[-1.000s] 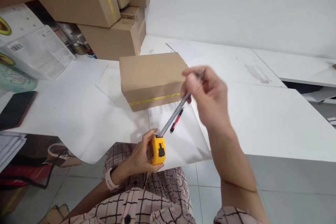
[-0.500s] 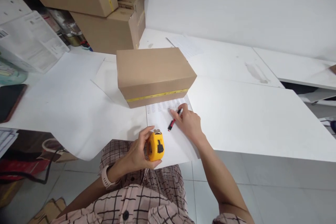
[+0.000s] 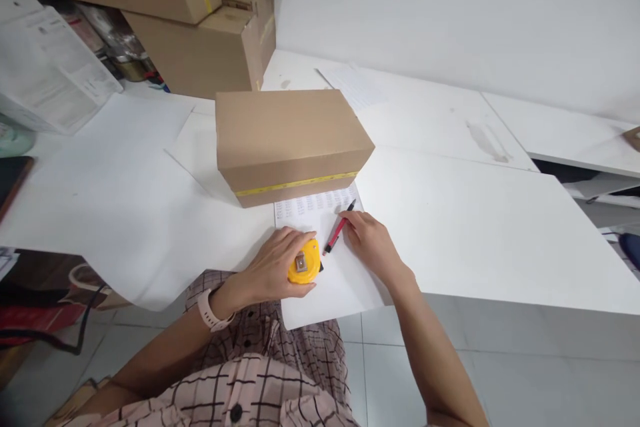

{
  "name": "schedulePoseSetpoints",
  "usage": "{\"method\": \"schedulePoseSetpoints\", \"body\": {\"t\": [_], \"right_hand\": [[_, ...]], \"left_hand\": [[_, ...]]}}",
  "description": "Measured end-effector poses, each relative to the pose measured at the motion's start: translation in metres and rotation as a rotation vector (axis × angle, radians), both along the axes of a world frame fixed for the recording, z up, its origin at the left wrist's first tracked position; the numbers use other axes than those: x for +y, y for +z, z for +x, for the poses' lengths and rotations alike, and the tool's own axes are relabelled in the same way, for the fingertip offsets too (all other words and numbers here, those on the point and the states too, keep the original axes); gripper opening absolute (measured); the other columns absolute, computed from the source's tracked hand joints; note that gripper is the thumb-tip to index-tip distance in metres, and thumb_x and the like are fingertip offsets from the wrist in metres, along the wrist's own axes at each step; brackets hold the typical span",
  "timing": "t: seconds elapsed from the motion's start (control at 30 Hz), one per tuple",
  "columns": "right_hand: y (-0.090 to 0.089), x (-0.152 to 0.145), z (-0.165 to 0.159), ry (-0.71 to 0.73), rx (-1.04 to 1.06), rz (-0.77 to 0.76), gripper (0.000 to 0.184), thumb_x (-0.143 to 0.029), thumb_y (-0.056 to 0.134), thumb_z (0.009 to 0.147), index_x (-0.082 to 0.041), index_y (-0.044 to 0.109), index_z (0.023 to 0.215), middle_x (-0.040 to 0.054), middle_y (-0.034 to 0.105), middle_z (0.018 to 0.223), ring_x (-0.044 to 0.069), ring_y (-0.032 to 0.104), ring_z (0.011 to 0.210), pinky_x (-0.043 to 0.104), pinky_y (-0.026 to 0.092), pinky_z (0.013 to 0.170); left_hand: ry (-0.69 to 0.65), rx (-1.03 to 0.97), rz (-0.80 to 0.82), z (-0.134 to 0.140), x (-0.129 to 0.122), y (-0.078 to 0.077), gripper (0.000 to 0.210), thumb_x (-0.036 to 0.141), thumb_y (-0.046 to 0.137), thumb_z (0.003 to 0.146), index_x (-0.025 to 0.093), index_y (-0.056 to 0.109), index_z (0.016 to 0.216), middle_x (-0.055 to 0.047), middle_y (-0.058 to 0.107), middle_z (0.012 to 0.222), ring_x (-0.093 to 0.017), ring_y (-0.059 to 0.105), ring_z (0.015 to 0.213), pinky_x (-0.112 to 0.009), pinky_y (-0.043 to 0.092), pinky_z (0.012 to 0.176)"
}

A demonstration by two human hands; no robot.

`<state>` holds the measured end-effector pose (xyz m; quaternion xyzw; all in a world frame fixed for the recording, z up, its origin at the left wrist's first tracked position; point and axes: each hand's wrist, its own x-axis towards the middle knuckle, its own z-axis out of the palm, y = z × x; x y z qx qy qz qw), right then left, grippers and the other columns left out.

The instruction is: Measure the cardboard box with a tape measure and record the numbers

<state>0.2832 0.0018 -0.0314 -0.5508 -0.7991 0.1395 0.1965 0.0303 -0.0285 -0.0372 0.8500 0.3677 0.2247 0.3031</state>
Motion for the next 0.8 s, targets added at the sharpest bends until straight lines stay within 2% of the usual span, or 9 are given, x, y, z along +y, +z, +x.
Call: {"method": "schedulePoseSetpoints", "body": {"t": [0.13, 0.2, 0.27, 0.33, 0.4, 0.5, 0.57, 0.67, 0.8], "right_hand": [[0.000, 0.002, 0.005, 0.001, -0.180, 0.203, 0.020, -0.018, 0.047, 0.094, -0.021, 0.066, 0.094, 0.0083, 0.069, 0.077, 0.024, 0.062, 0.074, 0.033, 0.040, 0.058], [0.006, 0.002, 0.005, -0.140, -0.064, 0.314, 0.016, -0.029, 0.055, 0.095, -0.023, 0.061, 0.081, 0.0054, 0.064, 0.069, 0.021, 0.058, 0.066, 0.032, 0.036, 0.055], [0.014, 0.002, -0.001, -0.321, 0.197, 0.336, 0.027, -0.041, 0.059, 0.095, -0.024, 0.053, 0.074, 0.0013, 0.057, 0.061, 0.018, 0.052, 0.057, 0.031, 0.035, 0.054], [0.021, 0.002, -0.015, -0.399, 0.519, 0.192, 0.031, -0.049, 0.053, 0.098, -0.025, 0.051, 0.078, -0.0021, 0.053, 0.057, 0.016, 0.049, 0.053, 0.031, 0.038, 0.055], [0.021, 0.007, -0.033, -0.320, 0.772, -0.089, 0.035, -0.055, 0.045, 0.100, -0.025, 0.056, 0.088, -0.0017, 0.058, 0.060, 0.017, 0.057, 0.059, 0.032, 0.045, 0.062], [0.006, 0.021, -0.059, -0.162, 0.920, -0.403, 0.043, -0.063, 0.047, 0.096, -0.022, 0.060, 0.096, 0.0033, 0.068, 0.075, 0.020, 0.066, 0.075, 0.035, 0.051, 0.073], [-0.009, 0.031, -0.068, -0.163, 0.910, -0.400, 0.042, -0.063, 0.059, 0.090, -0.022, 0.058, 0.086, 0.0016, 0.065, 0.073, 0.018, 0.062, 0.070, 0.033, 0.050, 0.070], [-0.026, 0.038, -0.071, -0.221, 0.829, -0.252, 0.039, -0.057, 0.067, 0.087, -0.022, 0.053, 0.077, -0.0028, 0.055, 0.066, 0.013, 0.050, 0.062, 0.028, 0.044, 0.061], [-0.032, 0.034, -0.068, -0.205, 0.789, -0.181, 0.025, -0.048, 0.062, 0.093, -0.023, 0.056, 0.092, -0.0005, 0.061, 0.081, 0.015, 0.055, 0.071, 0.028, 0.046, 0.064]], "left_hand": [[-0.004, -0.010, 0.059, 0.002, 0.004, -0.006, 0.081, 0.042, 0.080, 0.070, 0.017, 0.045, 0.138, -0.019, 0.051, 0.146, -0.039, 0.039, 0.143, -0.058, 0.029, 0.121], [-0.006, -0.020, 0.054, 0.002, 0.005, -0.009, 0.083, 0.044, 0.080, 0.071, 0.018, 0.044, 0.140, -0.019, 0.052, 0.146, -0.039, 0.037, 0.147, -0.060, 0.024, 0.124], [-0.018, -0.019, 0.045, 0.002, 0.006, -0.010, 0.084, 0.045, 0.080, 0.072, 0.020, 0.041, 0.142, -0.017, 0.054, 0.146, -0.038, 0.038, 0.148, -0.061, 0.023, 0.124], [-0.020, -0.015, 0.044, 0.002, 0.006, -0.011, 0.085, 0.046, 0.080, 0.072, 0.020, 0.040, 0.143, -0.016, 0.055, 0.146, -0.038, 0.038, 0.148, -0.061, 0.023, 0.124], [-0.011, -0.023, 0.046, 0.003, 0.007, -0.012, 0.086, 0.045, 0.080, 0.071, 0.019, 0.041, 0.143, -0.017, 0.056, 0.146, -0.038, 0.039, 0.147, -0.061, 0.024, 0.124], [-0.003, -0.037, 0.055, 0.004, 0.007, -0.012, 0.085, 0.046, 0.079, 0.071, 0.019, 0.041, 0.142, -0.018, 0.055, 0.146, -0.038, 0.041, 0.146, -0.061, 0.025, 0.124], [-0.003, -0.031, 0.060, 0.005, 0.007, -0.012, 0.085, 0.046, 0.078, 0.072, 0.019, 0.040, 0.143, -0.019, 0.054, 0.147, -0.038, 0.042, 0.146, -0.061, 0.026, 0.124], [-0.009, -0.019, 0.068, 0.004, 0.007, -0.013, 0.087, 0.047, 0.078, 0.071, 0.018, 0.040, 0.144, -0.019, 0.055, 0.146, -0.038, 0.040, 0.147, -0.061, 0.026, 0.124], [-0.017, -0.027, 0.062, 0.003, 0.006, -0.014, 0.089, 0.047, 0.078, 0.072, 0.016, 0.039, 0.145, -0.020, 0.054, 0.147, -0.039, 0.040, 0.147, -0.061, 0.024, 0.124]]}}
